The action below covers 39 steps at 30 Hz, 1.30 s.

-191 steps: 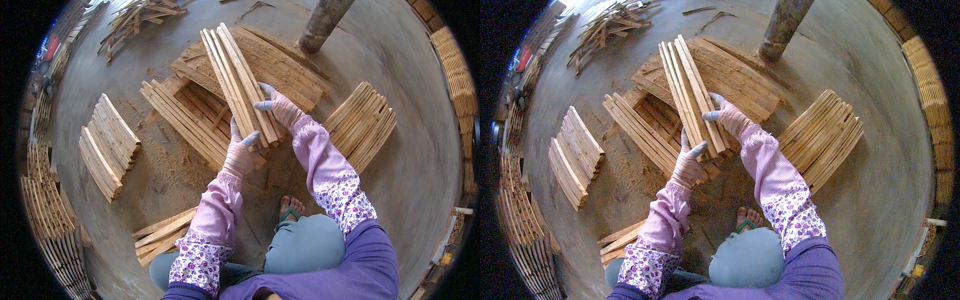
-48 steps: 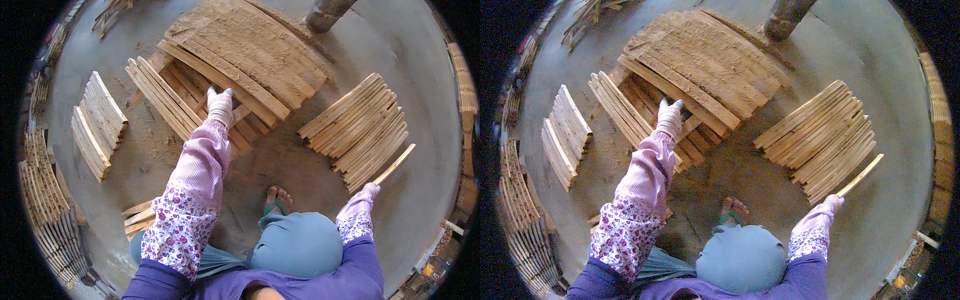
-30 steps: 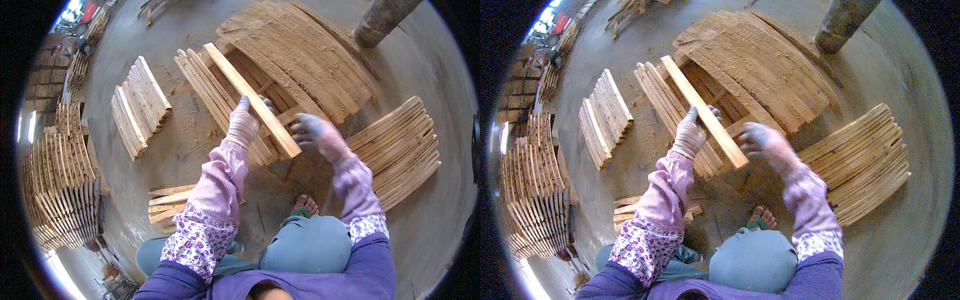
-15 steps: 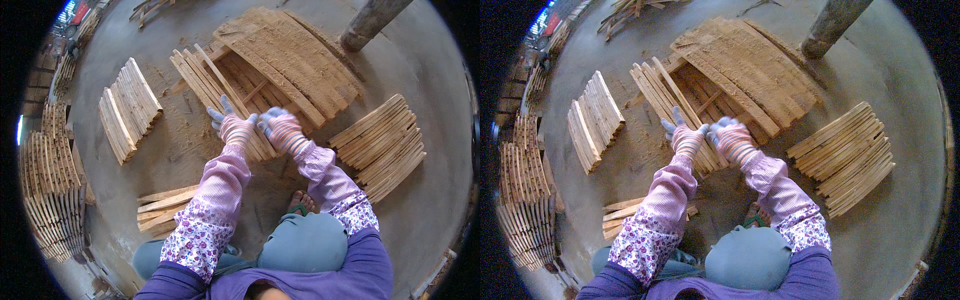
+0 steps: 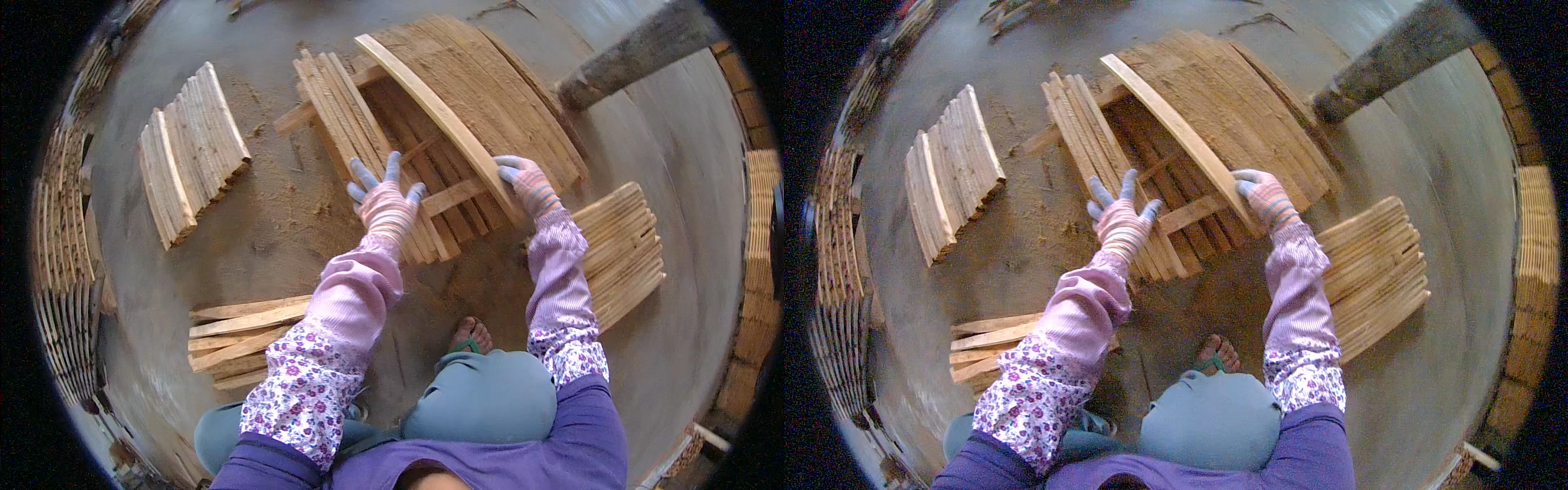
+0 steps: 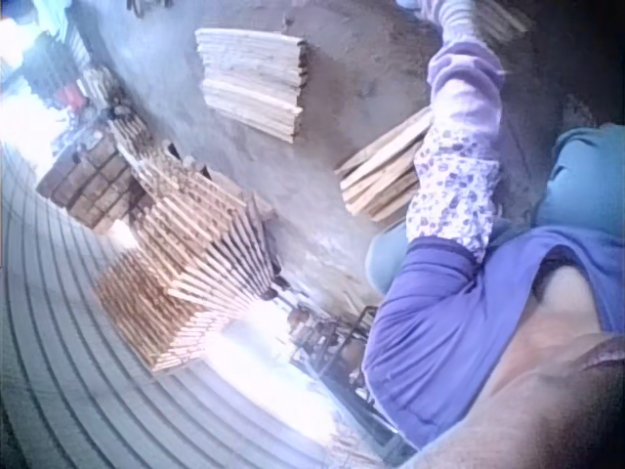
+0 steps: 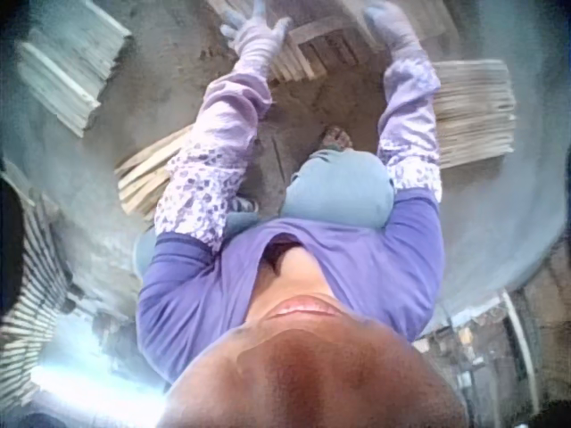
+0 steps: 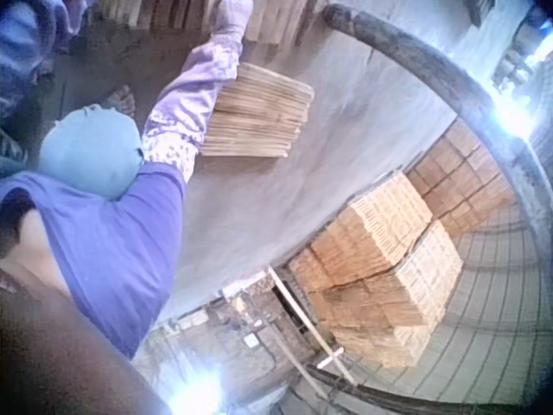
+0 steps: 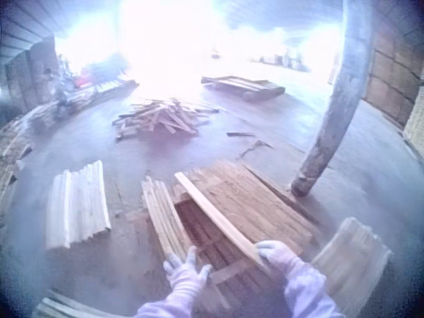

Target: The person sits on the floor and repeatedly picks up thin wooden planks from a pile, aligns them, and stacks them into a neat pile. The person handles the wood by hand, organizing the planks into a uniform stack.

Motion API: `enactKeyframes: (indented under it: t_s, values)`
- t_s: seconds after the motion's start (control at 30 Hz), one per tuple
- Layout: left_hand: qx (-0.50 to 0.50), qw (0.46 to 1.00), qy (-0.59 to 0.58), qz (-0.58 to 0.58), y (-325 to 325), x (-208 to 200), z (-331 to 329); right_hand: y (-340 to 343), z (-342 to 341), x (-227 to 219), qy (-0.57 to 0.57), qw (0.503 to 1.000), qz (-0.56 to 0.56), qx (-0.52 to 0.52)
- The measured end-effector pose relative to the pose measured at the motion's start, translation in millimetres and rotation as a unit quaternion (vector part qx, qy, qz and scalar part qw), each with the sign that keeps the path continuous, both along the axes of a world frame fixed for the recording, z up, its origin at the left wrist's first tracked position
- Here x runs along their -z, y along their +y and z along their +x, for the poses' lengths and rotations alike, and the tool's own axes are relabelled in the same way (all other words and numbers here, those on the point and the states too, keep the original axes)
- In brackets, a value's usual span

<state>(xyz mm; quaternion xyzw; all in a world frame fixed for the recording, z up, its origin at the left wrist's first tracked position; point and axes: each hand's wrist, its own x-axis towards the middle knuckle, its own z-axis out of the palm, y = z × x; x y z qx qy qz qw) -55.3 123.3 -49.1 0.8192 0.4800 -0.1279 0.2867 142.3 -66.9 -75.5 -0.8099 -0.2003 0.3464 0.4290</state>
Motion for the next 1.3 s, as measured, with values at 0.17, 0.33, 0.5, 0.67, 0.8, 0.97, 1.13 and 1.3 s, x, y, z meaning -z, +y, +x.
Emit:
enactKeyframes:
  t_s: [0.17, 0.33, 0.5, 0.67, 0.8, 0.97, 1.13, 1.3]
  values:
    - [0.019, 1.000, -0.012, 0.015, -1, 8, -2, 13, -35, 2, 0.021, 0.997, 0.035, -0.059]
    - [0.006, 0.999, -0.036, 0.014, 2, 16, -3, 39, -124, 0, -0.208, 0.952, -0.081, -0.209]
    - [0.009, 0.999, -0.035, 0.019, -2, 18, -4, -2, -103, 3, -0.481, 0.851, -0.184, -0.107]
    - [0.009, 0.998, -0.048, 0.043, -4, 15, -6, -21, -77, 9, -0.559, 0.779, -0.281, -0.045]
    - [0.025, 0.998, -0.039, 0.043, -3, 12, -8, -12, -79, 6, -0.496, 0.834, -0.237, -0.047]
    - [0.030, 0.998, -0.034, 0.033, -2, 11, -7, -6, -75, 6, -0.499, 0.800, -0.329, -0.054]
    - [0.037, 0.998, -0.029, 0.040, -2, 11, -7, -14, -52, 7, 0.062, 0.994, 0.062, 0.062]
    - [0.039, 0.998, -0.027, 0.035, -2, 12, -7, -19, -45, 15, 0.345, 0.920, 0.184, 0.017]
